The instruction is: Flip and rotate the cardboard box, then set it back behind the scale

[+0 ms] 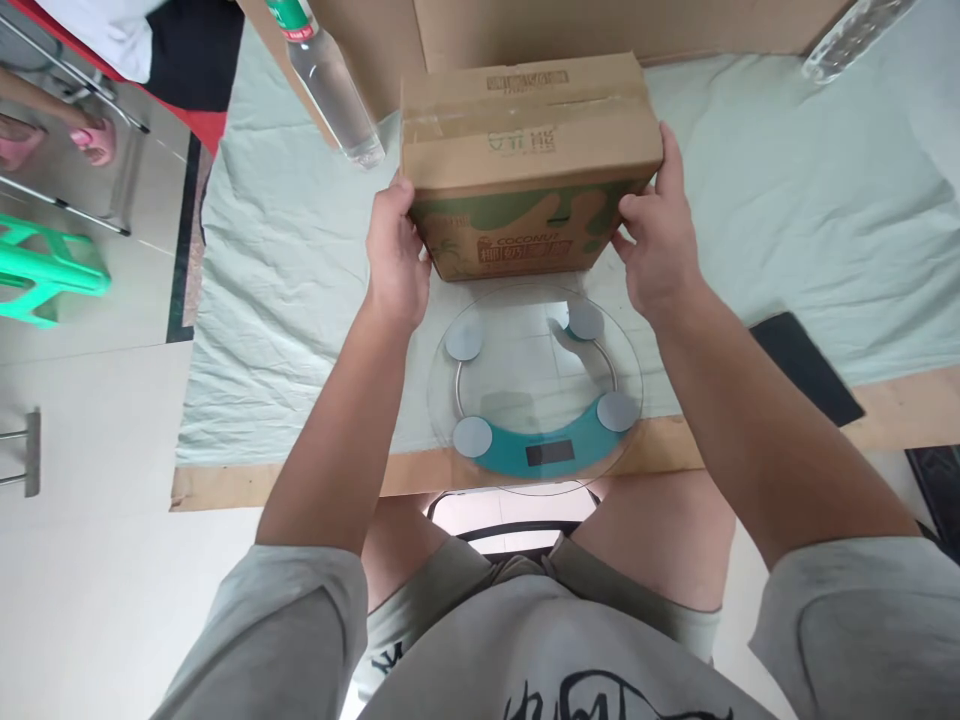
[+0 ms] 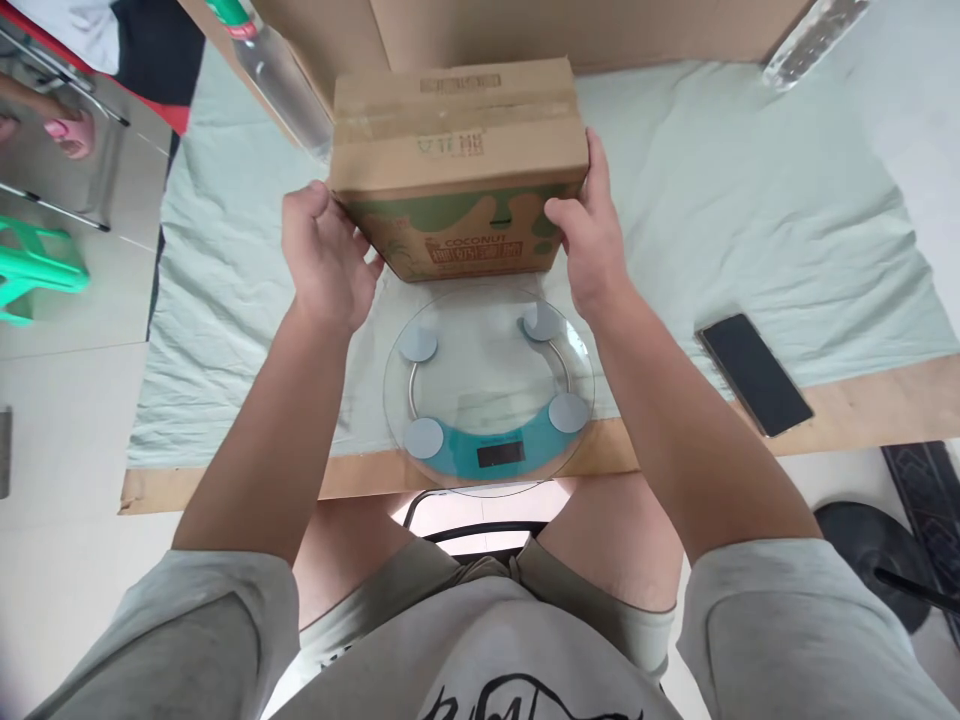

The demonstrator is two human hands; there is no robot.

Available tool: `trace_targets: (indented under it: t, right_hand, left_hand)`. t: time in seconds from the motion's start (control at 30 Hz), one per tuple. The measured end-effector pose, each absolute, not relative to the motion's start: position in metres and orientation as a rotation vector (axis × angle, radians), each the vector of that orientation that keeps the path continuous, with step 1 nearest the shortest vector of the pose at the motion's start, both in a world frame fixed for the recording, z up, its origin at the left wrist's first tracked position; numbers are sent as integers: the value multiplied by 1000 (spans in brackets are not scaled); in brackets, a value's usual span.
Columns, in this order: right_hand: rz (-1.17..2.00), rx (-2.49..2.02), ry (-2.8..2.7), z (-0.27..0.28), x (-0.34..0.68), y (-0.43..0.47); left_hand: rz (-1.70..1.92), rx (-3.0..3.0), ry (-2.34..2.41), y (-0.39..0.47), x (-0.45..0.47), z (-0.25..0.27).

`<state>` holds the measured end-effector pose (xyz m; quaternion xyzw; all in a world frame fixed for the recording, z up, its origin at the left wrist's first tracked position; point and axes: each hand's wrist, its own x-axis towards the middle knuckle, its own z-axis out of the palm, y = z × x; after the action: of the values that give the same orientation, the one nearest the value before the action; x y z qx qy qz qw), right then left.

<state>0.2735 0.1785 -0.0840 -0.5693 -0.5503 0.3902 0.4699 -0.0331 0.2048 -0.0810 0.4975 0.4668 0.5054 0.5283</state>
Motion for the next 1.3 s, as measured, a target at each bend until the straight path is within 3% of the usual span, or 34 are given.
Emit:
trace_targets:
  t: [0.23, 0.5, 0.83, 1.17, 1.3]
  right_hand:
    - [937, -1324, -1251, -57, 267, 149]
    - [993, -1199, -1333, -25, 267, 29]
    - [1046, -1284, -1279, -49, 274, -48]
    - [948, -1326, -1152, -63, 267, -47]
    - [786, -1432, -1055, -73, 286, -52]
  left_hand:
    - [1263, 1148, 1088, 164, -19, -32]
    - [1337, 1199, 1017, 19, -29, 3]
    - [1301, 1078, 993, -63, -19, -25]
    - [1304, 1113, 1088, -57, -25, -53]
    - [1482, 1097, 1337, -42, -59, -84]
